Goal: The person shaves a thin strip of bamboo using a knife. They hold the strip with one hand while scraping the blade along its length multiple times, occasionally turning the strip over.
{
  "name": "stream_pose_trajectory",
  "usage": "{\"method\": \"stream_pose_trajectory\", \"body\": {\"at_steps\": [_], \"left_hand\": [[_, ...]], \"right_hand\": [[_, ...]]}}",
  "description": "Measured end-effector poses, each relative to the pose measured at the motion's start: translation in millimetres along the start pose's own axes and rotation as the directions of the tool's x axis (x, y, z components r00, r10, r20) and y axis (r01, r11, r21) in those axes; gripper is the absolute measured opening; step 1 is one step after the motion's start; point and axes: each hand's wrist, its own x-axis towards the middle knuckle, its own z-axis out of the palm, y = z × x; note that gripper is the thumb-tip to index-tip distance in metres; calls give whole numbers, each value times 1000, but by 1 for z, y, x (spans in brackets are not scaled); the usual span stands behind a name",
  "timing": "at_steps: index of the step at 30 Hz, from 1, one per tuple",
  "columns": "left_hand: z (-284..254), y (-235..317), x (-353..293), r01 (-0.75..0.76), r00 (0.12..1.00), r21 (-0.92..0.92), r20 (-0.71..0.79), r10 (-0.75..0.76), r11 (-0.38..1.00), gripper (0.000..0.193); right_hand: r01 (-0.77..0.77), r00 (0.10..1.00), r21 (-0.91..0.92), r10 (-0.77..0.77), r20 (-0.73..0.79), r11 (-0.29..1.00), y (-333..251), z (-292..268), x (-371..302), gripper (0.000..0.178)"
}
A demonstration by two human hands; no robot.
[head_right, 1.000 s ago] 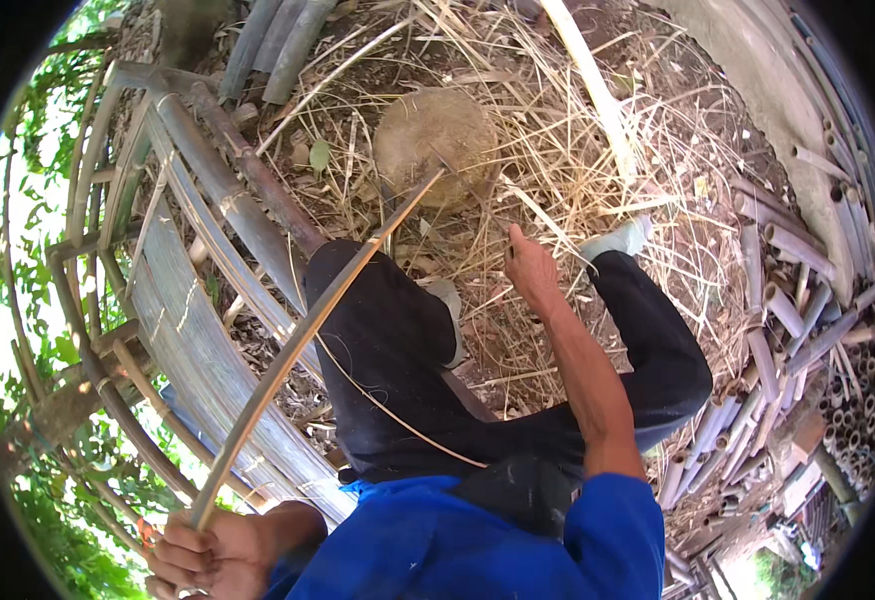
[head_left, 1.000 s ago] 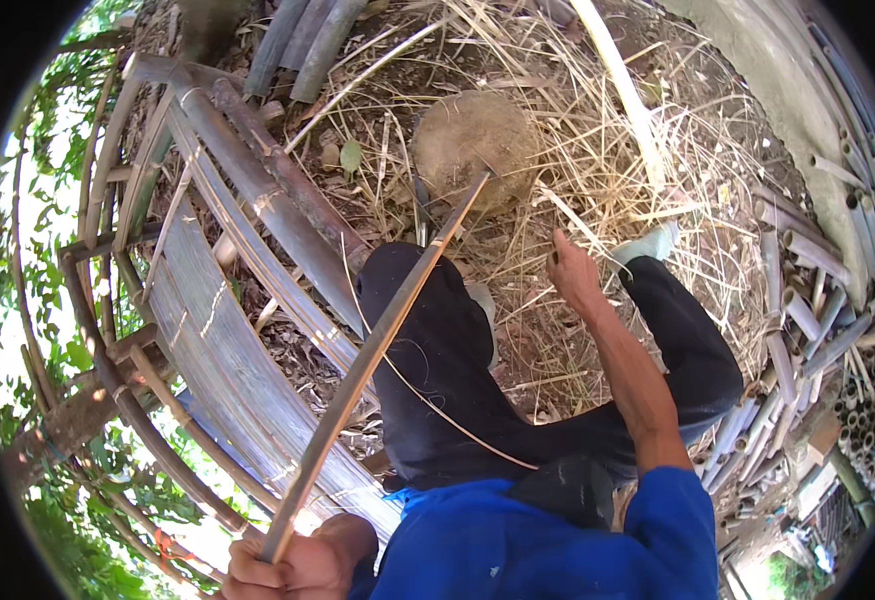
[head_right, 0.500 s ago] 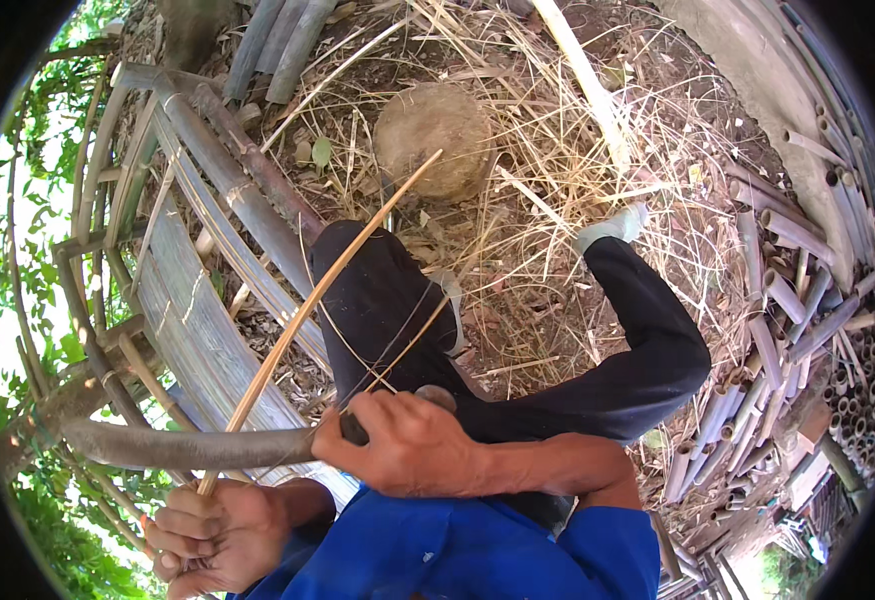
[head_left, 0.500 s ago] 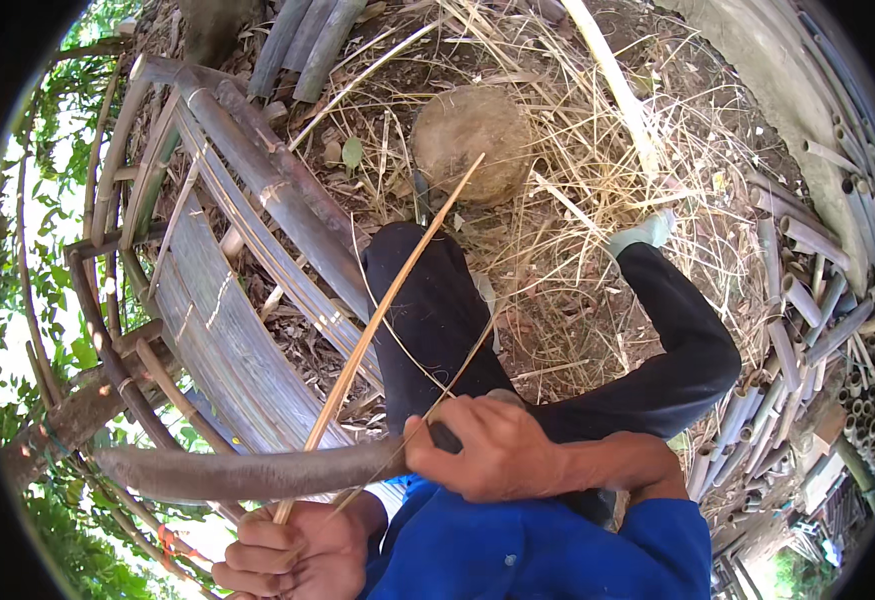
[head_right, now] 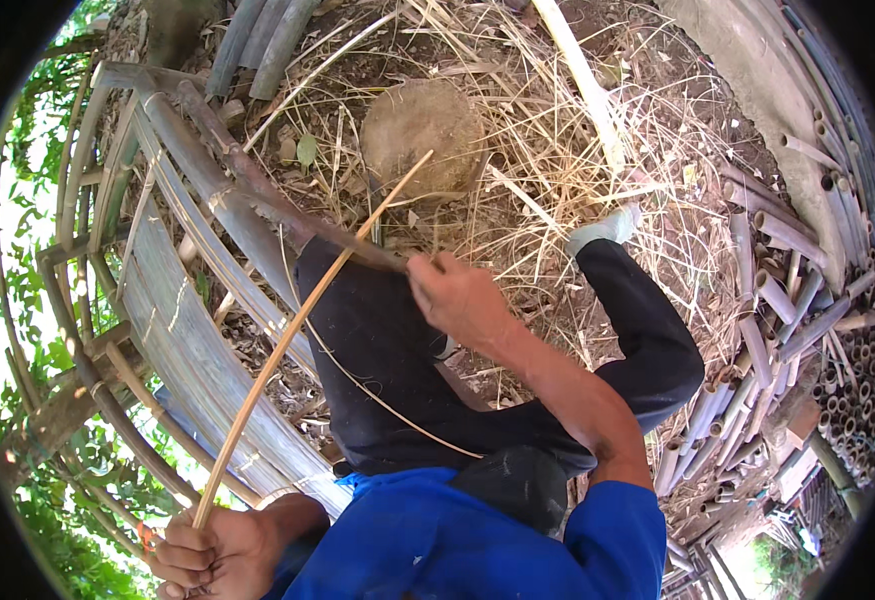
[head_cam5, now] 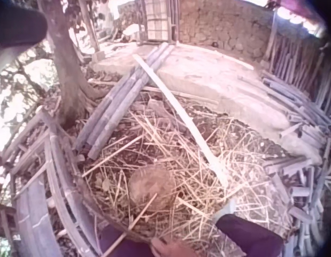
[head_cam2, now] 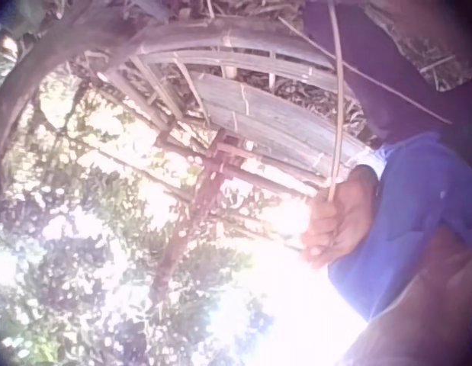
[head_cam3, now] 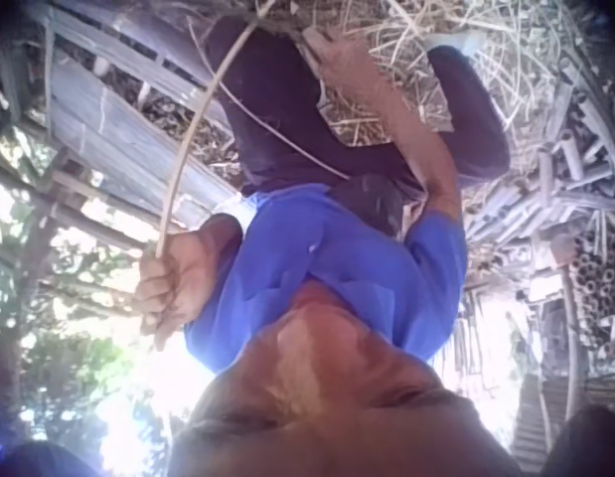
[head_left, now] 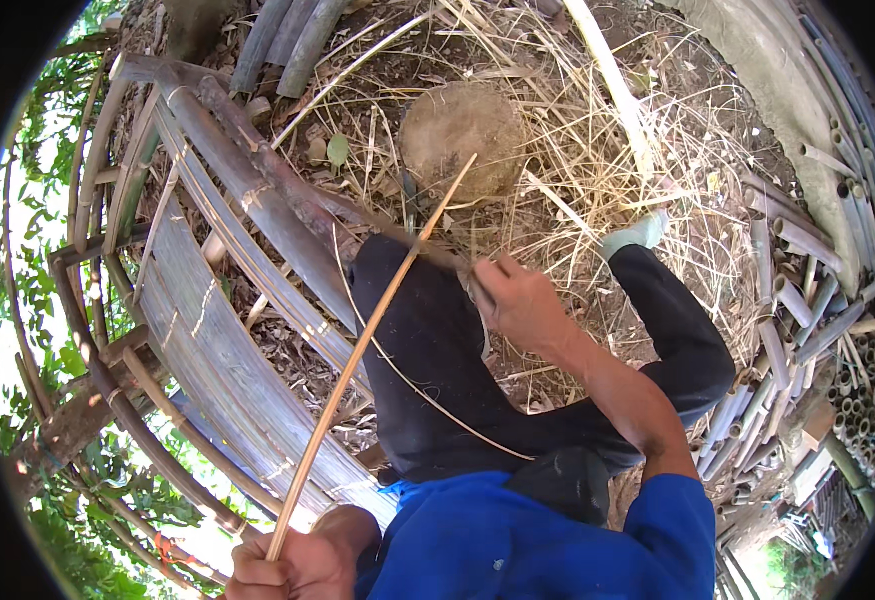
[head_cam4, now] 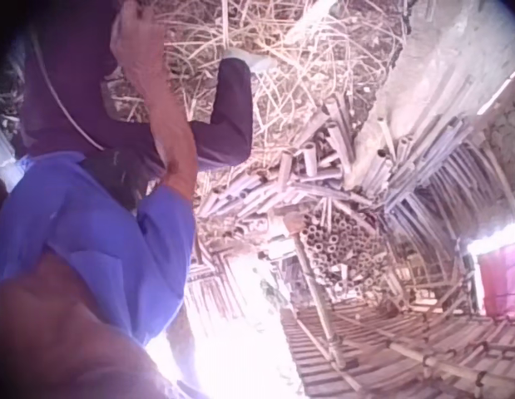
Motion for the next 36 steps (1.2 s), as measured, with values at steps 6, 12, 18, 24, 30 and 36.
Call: {"method": "stream_pose_trajectory", "body": {"at_steps": [6, 12, 18, 24, 30, 36], "left_hand": [[12, -8, 7, -58, 990, 72, -126, 67, 996, 45], [16, -15, 31, 14, 997, -92, -77, -21, 996, 49], [56, -104, 41, -527, 691, 823, 561, -455, 215, 22], [106, -229, 20, 446, 655, 359, 494, -573, 820, 38], [128, -195, 149, 78, 927, 547, 267, -262, 834, 28], [79, -164, 172, -101, 933, 514, 347, -100, 852, 35]], "right_hand": [[-280, 952, -32, 281, 120, 960, 105, 42, 26, 11], [-387, 914, -74, 393, 106, 919, 156, 38, 33, 24], [-554, 824, 67, 558, -95, 830, 116, 8, 11, 40], [-446, 767, 195, 485, -419, 874, 89, -49, -3, 36], [-309, 643, 308, 436, -629, 900, 79, -113, -8, 29], [-213, 656, 568, 548, -519, 795, 30, -151, -18, 41]]}}
